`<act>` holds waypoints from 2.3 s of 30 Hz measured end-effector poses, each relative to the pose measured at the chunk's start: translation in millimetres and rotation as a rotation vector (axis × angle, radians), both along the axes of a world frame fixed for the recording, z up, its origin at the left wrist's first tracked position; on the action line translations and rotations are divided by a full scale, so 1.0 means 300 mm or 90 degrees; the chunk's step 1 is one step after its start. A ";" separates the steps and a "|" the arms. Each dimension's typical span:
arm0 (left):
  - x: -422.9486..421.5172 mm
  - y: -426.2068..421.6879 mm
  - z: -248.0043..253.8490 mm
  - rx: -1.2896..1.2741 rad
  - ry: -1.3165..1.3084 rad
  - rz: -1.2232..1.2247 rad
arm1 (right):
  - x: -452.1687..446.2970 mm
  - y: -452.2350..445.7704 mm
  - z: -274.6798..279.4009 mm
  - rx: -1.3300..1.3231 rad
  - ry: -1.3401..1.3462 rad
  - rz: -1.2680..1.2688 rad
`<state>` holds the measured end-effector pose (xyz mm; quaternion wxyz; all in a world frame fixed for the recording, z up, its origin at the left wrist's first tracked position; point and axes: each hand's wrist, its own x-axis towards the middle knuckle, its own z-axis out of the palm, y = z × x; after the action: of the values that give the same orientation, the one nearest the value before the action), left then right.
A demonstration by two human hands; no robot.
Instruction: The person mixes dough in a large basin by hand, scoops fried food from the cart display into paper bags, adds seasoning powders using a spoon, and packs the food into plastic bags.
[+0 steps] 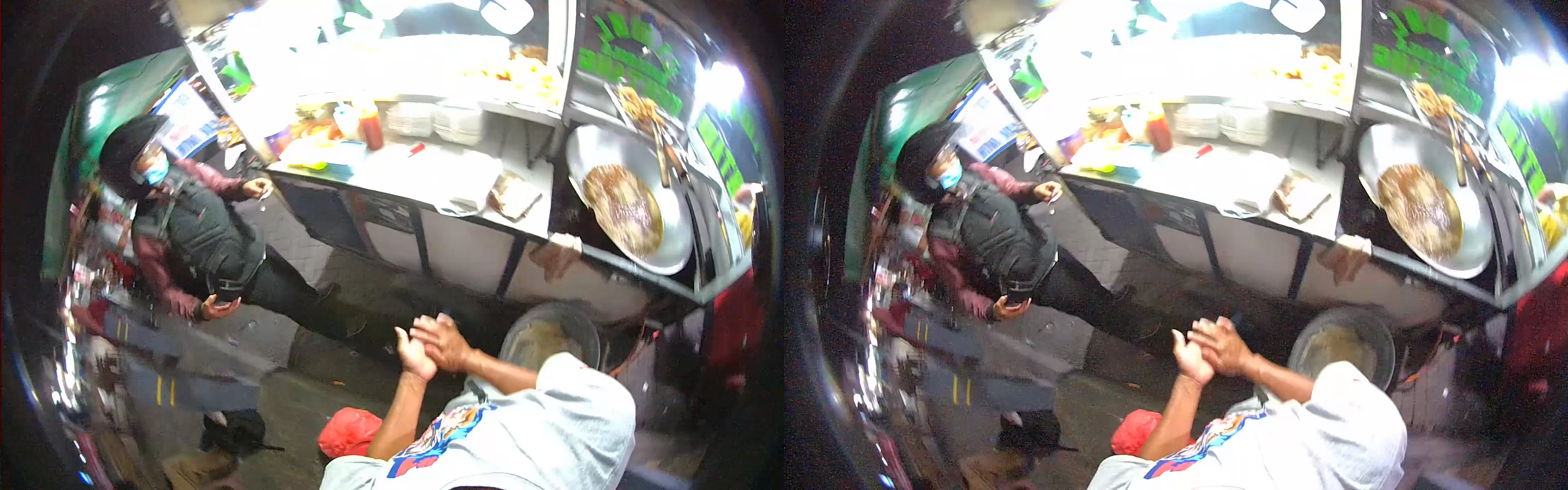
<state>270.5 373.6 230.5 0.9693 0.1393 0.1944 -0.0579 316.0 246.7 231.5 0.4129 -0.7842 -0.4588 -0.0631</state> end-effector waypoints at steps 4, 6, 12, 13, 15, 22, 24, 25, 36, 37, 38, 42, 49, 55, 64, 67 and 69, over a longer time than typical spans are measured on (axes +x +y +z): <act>0.052 0.135 0.211 0.322 -0.044 -0.008 | 0.342 -0.109 0.039 -0.003 -0.140 -0.355; 0.070 0.266 0.121 0.603 0.017 0.047 | 0.566 -0.238 0.194 0.148 -0.196 -0.457; 0.150 0.556 -0.268 0.924 0.348 -0.154 | 1.218 -0.420 -0.067 -0.230 0.042 -0.820; 0.138 0.600 -0.335 1.027 0.350 -0.220 | 1.241 -0.420 -0.098 -0.327 0.107 -0.801; 0.095 0.728 -0.532 1.065 0.356 -0.276 | 1.273 -0.442 -0.064 -0.321 0.126 -0.776; 0.152 0.823 -0.492 1.334 0.532 -0.579 | 1.366 -0.654 0.006 -0.254 0.176 -0.798; 0.226 0.874 -0.531 1.288 0.500 -0.581 | 1.387 -0.663 0.022 -0.250 0.281 -0.812; 0.266 0.883 -0.550 1.264 0.481 -0.584 | 1.390 -0.650 -0.018 -0.245 0.202 -0.795; 0.705 0.658 -0.369 0.888 -0.049 -0.556 | 0.853 -0.108 0.139 0.521 0.259 -0.598; 0.720 0.607 -0.288 0.846 -0.103 -0.571 | 0.756 -0.020 0.139 0.284 0.153 -0.692; 0.726 0.552 -0.201 0.799 -0.153 -0.584 | 0.682 0.045 0.067 0.172 0.120 -0.661; 0.667 0.392 0.177 0.578 -0.435 -0.815 | 0.378 0.167 -0.257 -0.146 0.523 -0.479; 0.450 0.333 0.412 0.478 -0.856 -1.194 | -0.100 -0.096 -0.651 -0.438 0.816 -0.735; 0.397 0.363 0.384 0.522 -0.786 -1.268 | -0.299 -0.274 -0.812 -0.594 0.800 -0.754; 0.410 0.355 0.369 0.773 -0.654 -1.087 | 0.059 0.074 -0.452 -0.333 0.655 -0.634; 0.429 0.345 0.401 0.905 -0.583 -0.863 | 0.270 0.090 -0.247 -0.186 0.446 -0.712; 0.506 0.343 0.238 0.762 -0.460 -0.687 | 0.536 0.009 -0.096 0.084 0.110 -0.833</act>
<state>422.2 476.5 302.0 0.5767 0.7059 -0.2186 -0.3484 476.9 249.3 202.6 0.3721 -0.8764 0.1515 -0.2656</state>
